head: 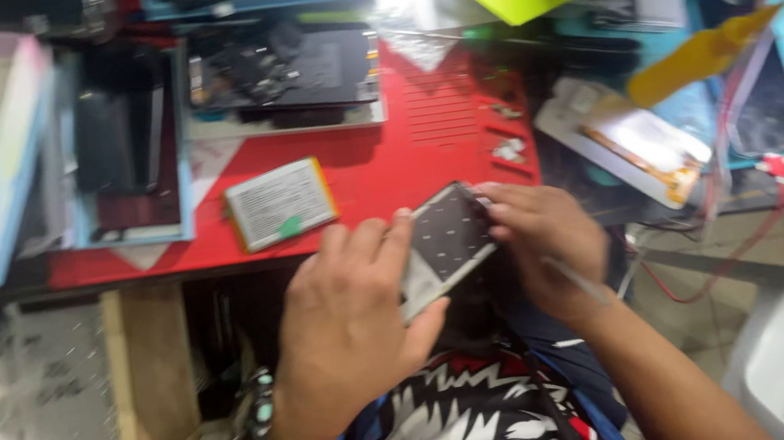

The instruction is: The person uses a screwdriver to remove screws from the back of a mobile phone and then uses a thin prying tool to separate the internal components of the device.

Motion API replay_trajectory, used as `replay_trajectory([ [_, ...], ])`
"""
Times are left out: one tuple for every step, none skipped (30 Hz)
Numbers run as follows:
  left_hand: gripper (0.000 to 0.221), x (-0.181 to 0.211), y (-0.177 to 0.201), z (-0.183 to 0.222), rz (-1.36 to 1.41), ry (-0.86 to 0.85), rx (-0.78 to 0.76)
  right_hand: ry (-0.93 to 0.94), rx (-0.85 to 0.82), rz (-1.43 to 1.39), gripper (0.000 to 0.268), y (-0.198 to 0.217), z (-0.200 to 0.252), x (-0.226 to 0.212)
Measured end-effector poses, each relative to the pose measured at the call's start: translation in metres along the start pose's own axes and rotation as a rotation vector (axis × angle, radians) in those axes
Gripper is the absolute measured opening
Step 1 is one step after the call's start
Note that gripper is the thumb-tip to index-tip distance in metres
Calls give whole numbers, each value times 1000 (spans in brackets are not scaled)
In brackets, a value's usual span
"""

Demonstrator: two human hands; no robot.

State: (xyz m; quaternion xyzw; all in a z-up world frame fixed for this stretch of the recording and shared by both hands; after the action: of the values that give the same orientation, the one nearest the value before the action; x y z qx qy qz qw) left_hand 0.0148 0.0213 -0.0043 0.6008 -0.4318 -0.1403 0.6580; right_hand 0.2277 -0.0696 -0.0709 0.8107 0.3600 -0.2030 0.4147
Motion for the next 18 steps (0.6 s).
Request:
replay_trajectory([
  [79, 1, 1, 1, 1, 1, 15, -72, 32, -46, 17, 3, 5, -2],
  [79, 1, 1, 2, 1, 1, 30, -87, 73, -81, 15, 6, 8, -4],
  [79, 1, 1, 3, 7, -4, 46, -106, 115, -109, 13, 9, 12, -5],
  [79, 2, 1, 4, 9, 7, 47, -97, 111, -89, 12, 10, 14, -5],
  [80, 2, 0, 5, 17, 10, 44, -94, 111, -60, 11, 12, 17, -7],
  [80, 3, -1, 5, 24, 13, 41, -91, 110, -31, 11, 12, 18, -7],
  [80, 4, -2, 6, 23, 20, 32, -81, 93, -33, 11, 12, 19, -7],
  [80, 5, -3, 6, 22, 27, 24, -72, 76, -35, 11, 11, 18, -6],
  [80, 6, -4, 6, 22, 32, 16, -62, 60, -35, 11, 11, 17, -6],
  [80, 6, -4, 6, 21, 32, 10, -49, 51, -22, 12, 11, 16, -7],
  [81, 7, -4, 6, 17, 35, 6, -32, 42, -12, 12, 9, 14, -8],
  [82, 7, -4, 6, 13, 37, 2, -15, 33, -1, 13, 8, 12, -9],
  [81, 7, -4, 6, 13, 35, 4, -14, 28, 9, 13, 7, 10, -10],
  [81, 7, -4, 6, 12, 34, 6, -12, 24, 19, 13, 5, 9, -11],
  [81, 7, -4, 6, 13, 32, 9, -10, 19, 30, 14, 4, 8, -12],
  [81, 7, -4, 7, 15, 31, 10, -15, 19, 38, 13, 4, 7, -13],
  [81, 7, -4, 6, 19, 28, 13, -18, 19, 48, 13, 4, 7, -13],
  [81, 6, -4, 6, 22, 25, 16, -21, 19, 57, 13, 4, 6, -13],
])
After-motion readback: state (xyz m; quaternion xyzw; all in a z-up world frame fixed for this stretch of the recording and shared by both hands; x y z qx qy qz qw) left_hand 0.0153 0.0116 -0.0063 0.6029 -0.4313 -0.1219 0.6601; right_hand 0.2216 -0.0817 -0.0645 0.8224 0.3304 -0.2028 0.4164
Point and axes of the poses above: each hand's wrist, its own z-axis away from the middle knuckle, its own y-axis out of the back of the hand, x = y × z, the point moved 2 cm from there along -z, towards the middle knuckle, and after that the axes turned 9 degrees about -z, right-handed, at the moved point
